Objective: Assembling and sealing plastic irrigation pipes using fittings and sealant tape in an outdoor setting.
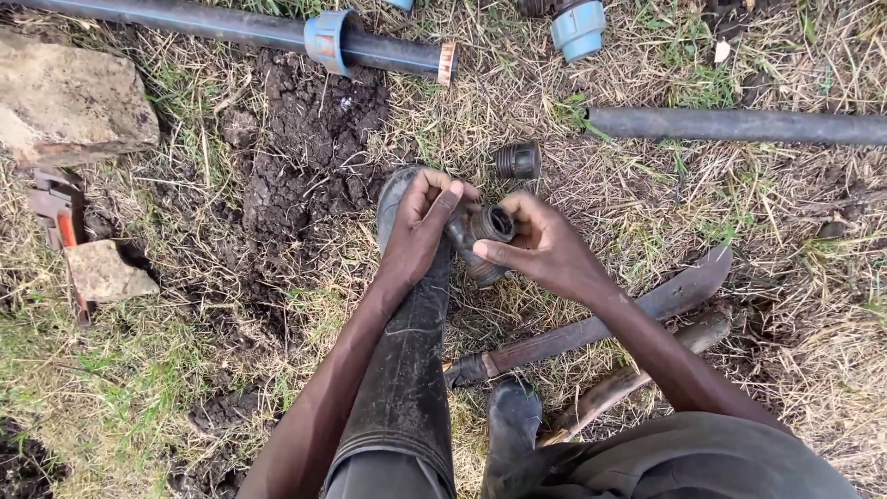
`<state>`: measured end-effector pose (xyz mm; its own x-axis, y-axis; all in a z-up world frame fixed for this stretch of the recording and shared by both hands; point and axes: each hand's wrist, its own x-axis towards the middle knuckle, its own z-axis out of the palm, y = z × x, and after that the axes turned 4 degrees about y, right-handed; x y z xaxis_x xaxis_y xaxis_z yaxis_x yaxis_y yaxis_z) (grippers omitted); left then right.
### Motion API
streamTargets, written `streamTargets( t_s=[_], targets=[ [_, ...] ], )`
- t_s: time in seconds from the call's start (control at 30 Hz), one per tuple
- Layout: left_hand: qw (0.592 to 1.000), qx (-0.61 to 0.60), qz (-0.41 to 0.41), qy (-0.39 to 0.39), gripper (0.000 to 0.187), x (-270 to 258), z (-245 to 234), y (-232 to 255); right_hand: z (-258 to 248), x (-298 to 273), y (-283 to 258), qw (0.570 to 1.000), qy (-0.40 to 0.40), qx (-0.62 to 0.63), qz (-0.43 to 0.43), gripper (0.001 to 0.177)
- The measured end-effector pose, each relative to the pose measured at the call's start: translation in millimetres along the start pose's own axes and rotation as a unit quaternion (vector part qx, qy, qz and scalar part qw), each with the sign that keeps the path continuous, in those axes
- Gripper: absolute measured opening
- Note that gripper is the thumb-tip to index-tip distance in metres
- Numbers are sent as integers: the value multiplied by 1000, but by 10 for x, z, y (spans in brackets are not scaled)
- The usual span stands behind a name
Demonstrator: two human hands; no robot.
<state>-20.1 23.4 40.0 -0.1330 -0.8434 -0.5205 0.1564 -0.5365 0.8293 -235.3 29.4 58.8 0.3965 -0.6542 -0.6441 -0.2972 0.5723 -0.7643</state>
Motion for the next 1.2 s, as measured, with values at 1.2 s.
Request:
streamTargets(
  t_s=[1.2],
  targets=[
    [977,185,-86,67,31,202,-139,-275,60,-111,-26,914,-12,-395,-89,31]
  ],
)
